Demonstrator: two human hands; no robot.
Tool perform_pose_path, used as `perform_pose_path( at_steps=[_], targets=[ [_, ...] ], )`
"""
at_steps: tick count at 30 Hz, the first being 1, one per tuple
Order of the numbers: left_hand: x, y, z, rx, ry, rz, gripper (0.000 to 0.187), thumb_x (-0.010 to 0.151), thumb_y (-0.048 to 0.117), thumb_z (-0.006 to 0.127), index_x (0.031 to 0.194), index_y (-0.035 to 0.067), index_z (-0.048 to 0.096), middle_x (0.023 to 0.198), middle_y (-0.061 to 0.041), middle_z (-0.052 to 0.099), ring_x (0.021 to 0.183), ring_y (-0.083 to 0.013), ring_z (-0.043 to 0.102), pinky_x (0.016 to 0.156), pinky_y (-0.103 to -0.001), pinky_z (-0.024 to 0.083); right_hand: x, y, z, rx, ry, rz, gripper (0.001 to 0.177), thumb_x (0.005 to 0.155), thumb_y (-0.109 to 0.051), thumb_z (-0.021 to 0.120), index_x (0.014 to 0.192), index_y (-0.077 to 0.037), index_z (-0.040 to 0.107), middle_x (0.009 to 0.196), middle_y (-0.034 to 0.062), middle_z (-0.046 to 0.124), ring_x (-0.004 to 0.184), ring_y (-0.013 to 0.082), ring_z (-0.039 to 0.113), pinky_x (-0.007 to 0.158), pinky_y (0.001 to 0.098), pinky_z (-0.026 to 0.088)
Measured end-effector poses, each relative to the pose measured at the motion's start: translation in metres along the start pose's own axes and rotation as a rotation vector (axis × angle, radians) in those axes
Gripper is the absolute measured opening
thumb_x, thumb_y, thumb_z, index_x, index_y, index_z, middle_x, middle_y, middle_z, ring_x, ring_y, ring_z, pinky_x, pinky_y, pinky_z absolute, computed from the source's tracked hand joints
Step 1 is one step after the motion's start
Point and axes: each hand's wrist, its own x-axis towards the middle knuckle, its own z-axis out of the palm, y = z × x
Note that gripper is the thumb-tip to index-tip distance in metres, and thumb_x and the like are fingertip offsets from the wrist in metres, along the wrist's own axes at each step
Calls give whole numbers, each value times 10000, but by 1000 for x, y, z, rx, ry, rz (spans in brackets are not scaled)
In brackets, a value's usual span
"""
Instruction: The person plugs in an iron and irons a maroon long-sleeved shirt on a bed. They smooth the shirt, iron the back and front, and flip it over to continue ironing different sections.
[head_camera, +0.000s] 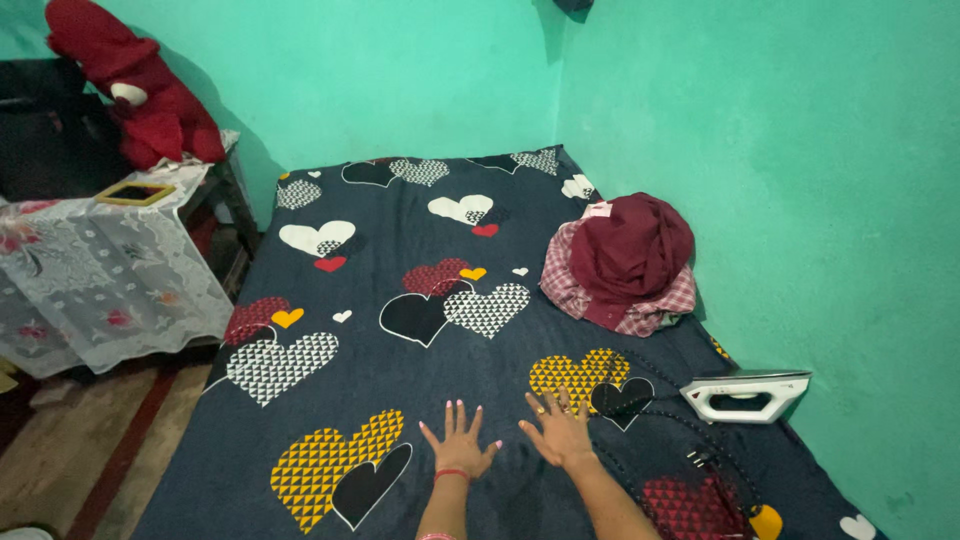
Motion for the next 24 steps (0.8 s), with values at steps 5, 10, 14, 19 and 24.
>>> perform_pose_path(
  at_steps=[5, 10, 14, 19, 24],
  targets=[
    [-4, -2, 4, 20, 5, -11, 856, 956, 696, 458, 1654, 308, 148, 1750, -71, -37, 1602, -258, -143, 1159, -774, -120, -6, -2, 10, 30, -29, -22, 687, 1001, -654, 372, 1608, -351, 261, 1686, 85, 214, 1577, 350, 99, 1229, 658, 105],
    [-3, 13, 17, 2, 31, -33, 864, 947, 696, 466, 1652, 308, 152, 1746, -64, -22, 1599, -254, -135, 1158, -776, -113, -5, 15, 19, 46, -12, -92, 701, 1000, -652, 373, 1612, -332, 255, 1681, 106, 226, 1570, 356, 116, 1225, 651, 107],
    [1, 46, 26, 6, 57, -69, 877, 936, 707, 480, 1651, 312, 162, 1748, -77, -18, 1600, -258, -121, 1146, -786, -99, -3, 50, 15, 18, 0, -146, 705, 998, -657, 373, 1613, -333, 252, 1679, 117, 225, 1570, 357, 114, 1227, 654, 85],
    [11, 104, 41, -15, 107, -104, 864, 941, 722, 454, 1646, 315, 165, 1743, -68, -2, 1599, -262, -95, 1140, -800, -91, 0, 112, 6, 27, 4, -181, 699, 993, -653, 387, 1606, -332, 279, 1683, 117, 222, 1570, 359, 110, 1234, 642, 73],
    [21, 156, 43, -48, 169, -123, 855, 931, 708, 467, 1640, 315, 195, 1739, -72, 18, 1599, -263, -77, 1130, -805, -87, 0, 172, -8, -9, 19, -194, 700, 991, -649, 395, 1600, -318, 300, 1681, 103, 239, 1569, 361, 106, 1224, 660, 83]
  ],
)
